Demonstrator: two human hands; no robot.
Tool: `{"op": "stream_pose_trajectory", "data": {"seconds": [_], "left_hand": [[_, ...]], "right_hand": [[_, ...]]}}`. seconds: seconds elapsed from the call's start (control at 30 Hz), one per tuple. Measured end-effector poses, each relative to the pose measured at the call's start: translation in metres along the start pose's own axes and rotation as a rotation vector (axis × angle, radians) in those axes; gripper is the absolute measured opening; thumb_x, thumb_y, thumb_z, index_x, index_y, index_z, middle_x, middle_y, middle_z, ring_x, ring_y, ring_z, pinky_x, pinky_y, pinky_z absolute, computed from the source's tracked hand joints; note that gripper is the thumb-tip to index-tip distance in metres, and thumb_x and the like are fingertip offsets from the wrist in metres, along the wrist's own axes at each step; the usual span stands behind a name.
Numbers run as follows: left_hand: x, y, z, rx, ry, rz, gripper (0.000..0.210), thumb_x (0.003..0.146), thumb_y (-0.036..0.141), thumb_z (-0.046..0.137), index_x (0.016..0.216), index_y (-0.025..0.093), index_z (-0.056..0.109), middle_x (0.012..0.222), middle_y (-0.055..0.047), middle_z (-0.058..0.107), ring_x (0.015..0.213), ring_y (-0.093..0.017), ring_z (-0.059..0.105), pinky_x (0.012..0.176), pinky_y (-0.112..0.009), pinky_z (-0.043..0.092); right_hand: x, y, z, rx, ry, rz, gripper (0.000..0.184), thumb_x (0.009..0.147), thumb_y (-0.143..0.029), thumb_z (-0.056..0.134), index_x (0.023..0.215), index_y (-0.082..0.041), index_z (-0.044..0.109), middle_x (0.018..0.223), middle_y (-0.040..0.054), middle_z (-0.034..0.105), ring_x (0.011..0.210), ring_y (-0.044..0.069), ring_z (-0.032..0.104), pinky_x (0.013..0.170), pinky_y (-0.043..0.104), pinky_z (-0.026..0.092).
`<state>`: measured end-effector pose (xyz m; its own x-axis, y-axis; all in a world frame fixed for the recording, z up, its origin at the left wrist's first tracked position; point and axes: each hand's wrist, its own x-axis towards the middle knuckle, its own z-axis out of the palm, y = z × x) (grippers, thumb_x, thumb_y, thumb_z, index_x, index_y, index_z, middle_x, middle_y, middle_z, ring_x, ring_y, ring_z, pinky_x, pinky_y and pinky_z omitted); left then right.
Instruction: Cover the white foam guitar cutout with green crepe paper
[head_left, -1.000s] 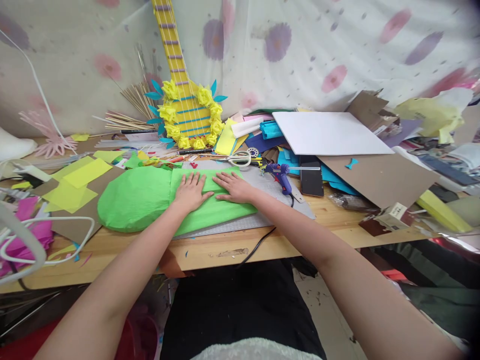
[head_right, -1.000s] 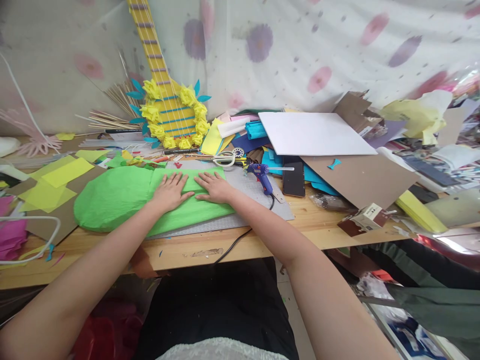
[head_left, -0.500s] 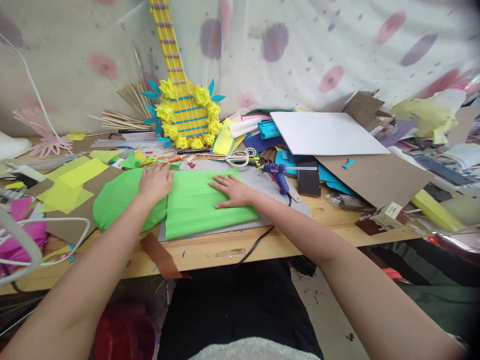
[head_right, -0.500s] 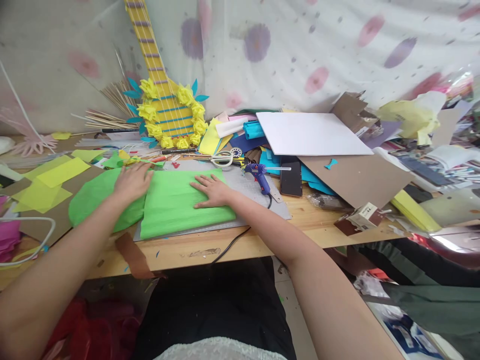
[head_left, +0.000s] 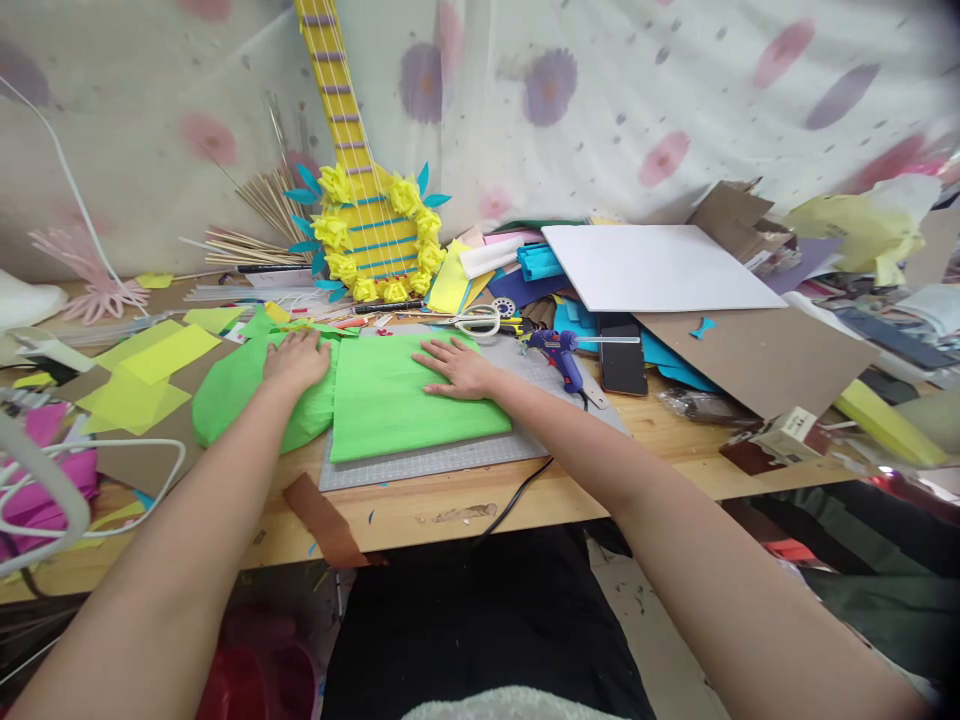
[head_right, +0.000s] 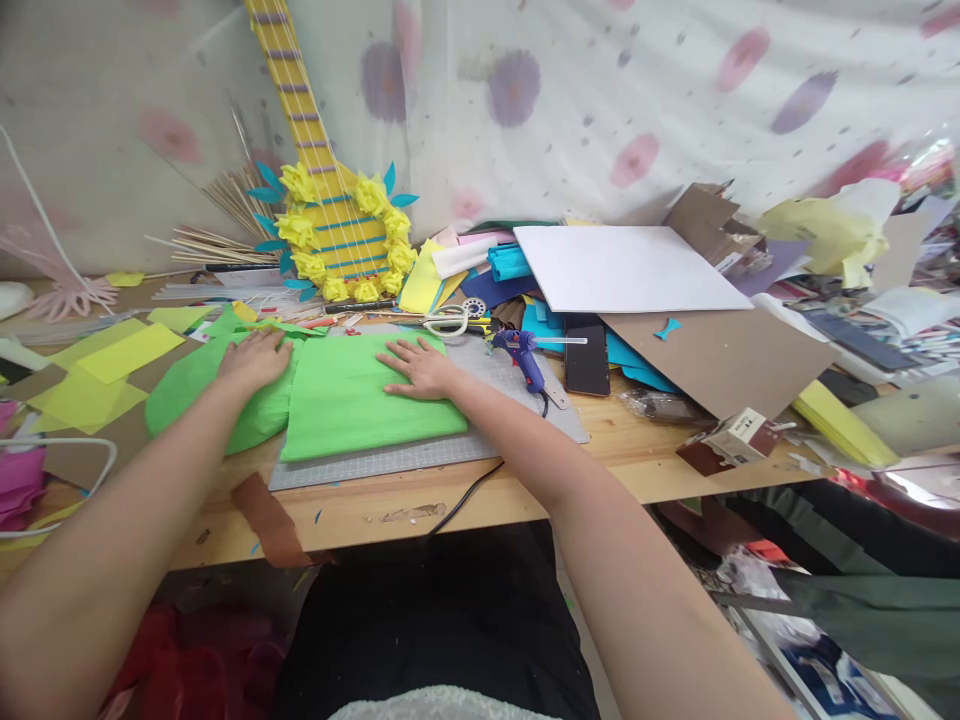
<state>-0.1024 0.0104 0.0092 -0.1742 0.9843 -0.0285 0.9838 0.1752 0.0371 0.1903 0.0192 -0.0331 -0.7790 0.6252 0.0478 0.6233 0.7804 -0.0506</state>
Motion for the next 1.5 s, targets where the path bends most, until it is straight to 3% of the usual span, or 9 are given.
{"op": "stream_pose_trajectory", "data": {"seconds": [0.23, 0.5, 0.83, 0.9, 0.97, 1.07, 1.2, 1.37, 1.5], "left_hand": [[-0.007, 0.002, -0.005, 0.018, -0.082, -0.020, 0.061, 0.093, 0.041, 0.019, 0.147, 0.013, 0.028, 0.156, -0.010, 0.021, 0.144, -0.028, 0.018, 0.115, -0.055, 0.016], [-0.009, 0.006, -0.006, -0.004, -0.042, -0.023, 0.058, 0.093, 0.039, 0.023, 0.144, 0.011, 0.032, 0.155, -0.011, 0.024, 0.143, -0.027, 0.021, 0.114, -0.057, 0.017], [-0.009, 0.011, -0.009, -0.025, -0.075, -0.073, 0.059, 0.093, 0.037, 0.022, 0.146, 0.011, 0.027, 0.157, -0.011, 0.018, 0.144, -0.031, 0.016, 0.112, -0.062, 0.014], [-0.011, 0.014, -0.008, -0.012, 0.030, 0.020, 0.056, 0.093, 0.033, 0.024, 0.142, 0.011, 0.035, 0.155, -0.011, 0.024, 0.144, -0.029, 0.018, 0.114, -0.057, 0.015], [-0.015, 0.017, -0.006, 0.003, 0.091, 0.212, 0.052, 0.093, 0.031, 0.022, 0.138, 0.015, 0.044, 0.151, -0.007, 0.035, 0.142, -0.023, 0.024, 0.117, -0.048, 0.014], [-0.020, 0.020, 0.002, 0.060, -0.030, 0.429, 0.052, 0.094, 0.036, 0.023, 0.136, 0.019, 0.047, 0.147, -0.005, 0.042, 0.139, -0.019, 0.032, 0.117, -0.043, 0.015], [-0.022, 0.021, 0.010, 0.126, -0.103, 0.477, 0.054, 0.092, 0.039, 0.028, 0.139, 0.020, 0.044, 0.151, -0.008, 0.035, 0.140, -0.025, 0.029, 0.116, -0.049, 0.014], [-0.021, 0.023, 0.008, 0.129, -0.140, 0.457, 0.054, 0.092, 0.040, 0.027, 0.141, 0.023, 0.042, 0.150, -0.007, 0.036, 0.140, -0.025, 0.031, 0.116, -0.048, 0.015], [-0.021, 0.023, 0.008, 0.172, -0.146, 0.462, 0.056, 0.093, 0.040, 0.023, 0.143, 0.020, 0.039, 0.152, -0.008, 0.034, 0.140, -0.024, 0.029, 0.117, -0.045, 0.014]], "right_hand": [[-0.016, -0.009, 0.002, -0.015, 0.004, -0.050, 0.077, 0.089, -0.064, 0.036, 0.150, -0.018, 0.024, 0.155, 0.0156, 0.020, 0.143, 0.032, 0.018, 0.114, 0.052, 0.016], [-0.019, -0.016, 0.000, -0.030, -0.001, -0.017, 0.076, 0.090, -0.063, 0.035, 0.150, -0.018, 0.025, 0.155, 0.0166, 0.020, 0.143, 0.033, 0.018, 0.113, 0.053, 0.016], [-0.021, -0.025, 0.000, -0.032, -0.009, 0.048, 0.074, 0.091, -0.062, 0.034, 0.150, -0.019, 0.023, 0.155, 0.0170, 0.019, 0.143, 0.035, 0.016, 0.109, 0.064, 0.015], [-0.021, -0.025, -0.001, -0.038, -0.014, 0.035, 0.074, 0.091, -0.062, 0.034, 0.150, -0.018, 0.023, 0.155, 0.0170, 0.018, 0.143, 0.034, 0.016, 0.109, 0.064, 0.015], [-0.022, -0.024, -0.002, -0.045, -0.024, 0.033, 0.074, 0.091, -0.061, 0.034, 0.150, -0.018, 0.022, 0.155, 0.0169, 0.017, 0.144, 0.034, 0.015, 0.109, 0.063, 0.016], [-0.022, -0.024, -0.003, -0.046, -0.036, 0.046, 0.074, 0.091, -0.061, 0.035, 0.150, -0.018, 0.022, 0.156, 0.0165, 0.017, 0.144, 0.034, 0.016, 0.109, 0.063, 0.017], [-0.021, -0.025, -0.004, -0.032, -0.024, 0.054, 0.073, 0.091, -0.061, 0.035, 0.150, -0.019, 0.025, 0.155, 0.0161, 0.021, 0.142, 0.034, 0.021, 0.108, 0.062, 0.019], [-0.012, -0.028, -0.004, 0.025, 0.078, 0.149, 0.063, 0.095, -0.056, 0.027, 0.146, -0.020, 0.035, 0.147, 0.0126, 0.040, 0.131, 0.029, 0.042, 0.106, 0.051, 0.030], [-0.005, -0.027, 0.001, -0.003, 0.092, 0.167, 0.067, 0.094, -0.057, 0.029, 0.147, -0.016, 0.033, 0.150, 0.0143, 0.036, 0.131, 0.029, 0.041, 0.108, 0.046, 0.029]]}}
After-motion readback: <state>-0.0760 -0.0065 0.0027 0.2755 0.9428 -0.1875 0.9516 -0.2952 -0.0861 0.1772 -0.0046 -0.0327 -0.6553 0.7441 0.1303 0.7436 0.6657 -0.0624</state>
